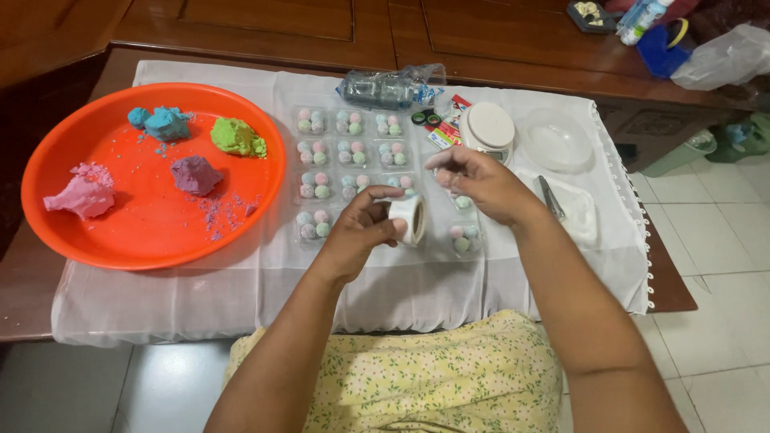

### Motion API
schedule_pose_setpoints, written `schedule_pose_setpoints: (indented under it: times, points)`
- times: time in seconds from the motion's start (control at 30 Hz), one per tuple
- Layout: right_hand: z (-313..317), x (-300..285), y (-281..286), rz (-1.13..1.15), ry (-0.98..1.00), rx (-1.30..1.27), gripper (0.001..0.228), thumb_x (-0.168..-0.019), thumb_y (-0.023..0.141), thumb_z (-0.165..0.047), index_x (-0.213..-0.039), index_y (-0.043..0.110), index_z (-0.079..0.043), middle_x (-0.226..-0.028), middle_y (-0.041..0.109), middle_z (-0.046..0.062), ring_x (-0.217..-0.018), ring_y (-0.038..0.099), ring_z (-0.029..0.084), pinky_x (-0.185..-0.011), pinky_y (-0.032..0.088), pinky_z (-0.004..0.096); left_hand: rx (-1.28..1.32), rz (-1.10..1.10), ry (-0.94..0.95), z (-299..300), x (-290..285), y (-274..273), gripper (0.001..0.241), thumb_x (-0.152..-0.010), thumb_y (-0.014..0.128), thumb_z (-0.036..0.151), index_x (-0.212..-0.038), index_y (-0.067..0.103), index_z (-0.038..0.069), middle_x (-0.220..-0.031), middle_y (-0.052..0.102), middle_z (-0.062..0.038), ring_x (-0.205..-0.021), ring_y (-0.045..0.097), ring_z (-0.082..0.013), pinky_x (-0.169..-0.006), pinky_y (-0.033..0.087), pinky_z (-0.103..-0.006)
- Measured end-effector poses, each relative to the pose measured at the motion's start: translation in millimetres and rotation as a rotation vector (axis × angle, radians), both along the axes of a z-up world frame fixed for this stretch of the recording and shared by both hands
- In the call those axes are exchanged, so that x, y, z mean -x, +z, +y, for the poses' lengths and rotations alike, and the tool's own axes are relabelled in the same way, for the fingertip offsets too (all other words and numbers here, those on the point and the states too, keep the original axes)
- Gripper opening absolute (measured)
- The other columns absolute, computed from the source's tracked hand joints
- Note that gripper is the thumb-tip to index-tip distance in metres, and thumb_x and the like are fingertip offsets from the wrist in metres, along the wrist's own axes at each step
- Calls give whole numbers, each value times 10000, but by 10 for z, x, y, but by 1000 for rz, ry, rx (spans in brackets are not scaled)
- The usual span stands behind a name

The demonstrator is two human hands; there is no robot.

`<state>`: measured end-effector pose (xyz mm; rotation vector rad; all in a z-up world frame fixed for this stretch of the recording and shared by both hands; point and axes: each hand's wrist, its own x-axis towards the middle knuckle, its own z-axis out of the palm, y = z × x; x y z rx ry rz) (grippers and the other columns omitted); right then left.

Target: The person organizes colored food balls into clear plastic containers using a metal tool and prepares packaging tape.

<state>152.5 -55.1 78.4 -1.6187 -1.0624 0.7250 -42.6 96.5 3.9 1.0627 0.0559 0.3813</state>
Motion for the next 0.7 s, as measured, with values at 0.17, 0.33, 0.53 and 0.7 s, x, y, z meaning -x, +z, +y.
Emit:
schedule_pose_setpoints:
  times: [0.17, 0.33, 0.53, 0.7]
  points:
    - [-59, 474, -310, -142, -173, -106, 337, -871, 828, -109, -1179, 714, -33, -961, 692, 51, -901, 636, 133, -767, 536, 224, 160, 149, 253, 12, -104, -47, 317, -911, 738, 88, -1217, 673, 34, -914, 543, -45, -791, 565, -142, -569, 574, -253]
    - [-58, 742, -444, -375, -233, -40, 433, -807, 895, -184, -1180, 713, -59, -990, 743, 82, -893, 694, 183, -723, 569, 256, 224, 200, 354, -38, -118, -8, 351, -892, 753, 77, -1228, 683, 5, -865, 486, -34, -768, 573, -148, -541, 592, -261]
    - [18, 795, -650, -134, -304, 7, 460, -839, 863, -167, -1223, 641, -45, -967, 773, 120, -838, 717, 159, -710, 605, 264, 260, 196, 399, -70, -150, 8, 353, -892, 763, 88, -1228, 685, 11, -871, 478, -33, -762, 573, -139, -531, 589, -260]
    - [66, 847, -710, -27, -353, -124, 294, -888, 809, -82, -1120, 640, -19, -819, 746, 104, -716, 677, 128, -675, 596, 253, 160, 205, 453, -73, -159, -104, 382, -892, 770, 110, -1256, 684, 34, -923, 526, -43, -822, 561, -134, -575, 578, -261]
